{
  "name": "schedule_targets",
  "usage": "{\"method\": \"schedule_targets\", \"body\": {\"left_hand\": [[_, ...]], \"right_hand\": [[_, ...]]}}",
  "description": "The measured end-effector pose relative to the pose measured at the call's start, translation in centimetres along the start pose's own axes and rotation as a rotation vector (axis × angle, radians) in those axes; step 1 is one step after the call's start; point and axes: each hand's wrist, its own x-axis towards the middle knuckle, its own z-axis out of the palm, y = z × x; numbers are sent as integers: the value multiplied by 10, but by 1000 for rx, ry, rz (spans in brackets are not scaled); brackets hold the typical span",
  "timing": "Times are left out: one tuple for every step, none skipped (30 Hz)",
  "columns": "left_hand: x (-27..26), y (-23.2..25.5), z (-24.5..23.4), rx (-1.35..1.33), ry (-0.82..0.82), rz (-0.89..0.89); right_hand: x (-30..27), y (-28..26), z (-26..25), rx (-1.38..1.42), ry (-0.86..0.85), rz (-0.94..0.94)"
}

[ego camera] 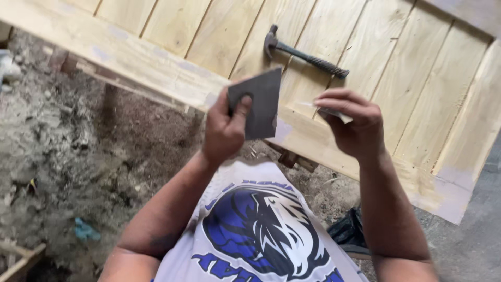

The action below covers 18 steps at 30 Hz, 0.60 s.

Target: The person applies filler to the seams and edges of a wooden door using a putty knife and a scraper, picking up more material from a container as needed.

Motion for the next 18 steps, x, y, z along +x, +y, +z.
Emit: {"method": "schedule_targets", "body": {"left_hand": [[3, -2, 3, 21, -39, 103], [3, -3, 8, 36, -95, 185], [5, -4, 11, 46, -150, 267], [6, -7, 14, 5, -169, 232], [8, -9, 15, -35, -188, 197], [13, -12, 16, -73, -190, 172], [21, -15, 18, -41, -174, 215], [26, -19, 17, -3, -148, 249], [29, -22, 16, 36, -123, 283], [30, -26, 15, 15, -67, 303], [32, -30, 14, -8, -12, 323], [35, -34, 12, -38, 35, 339], [41, -38, 6, -60, 47, 326], [50, -44, -4, -84, 71, 316], [58, -50, -16, -108, 95, 306], [63, -56, -31, -77, 130, 260], [66, -63, -47, -46, 163, 214], [68, -69, -66, -10, 182, 165]], "right_hand": [[11, -15, -4, -147, -55, -114], [19, -27, -6, -252, -79, -148], [30, -32, -5, -358, -107, -180], [34, -36, -4, -462, -152, -213], [31, -39, 1, -473, -167, -180], [32, -35, 6, -482, -188, -166], [31, -28, 12, -490, -210, -152], [26, -19, 19, -487, -228, -147], [19, -8, 28, -483, -246, -141], [11, 6, 38, -485, -257, -137], [3, 22, 49, -483, -271, -54], [-9, 36, 59, -487, -282, 39], [-20, 50, 69, -490, -292, 132], [-29, 67, 77, -471, -218, 241], [-37, 82, 85, -451, -143, 348], [-43, 95, 91, -423, -80, 453], [-48, 108, 96, -484, -85, 488], [-52, 116, 104, -541, -79, 532]]}}
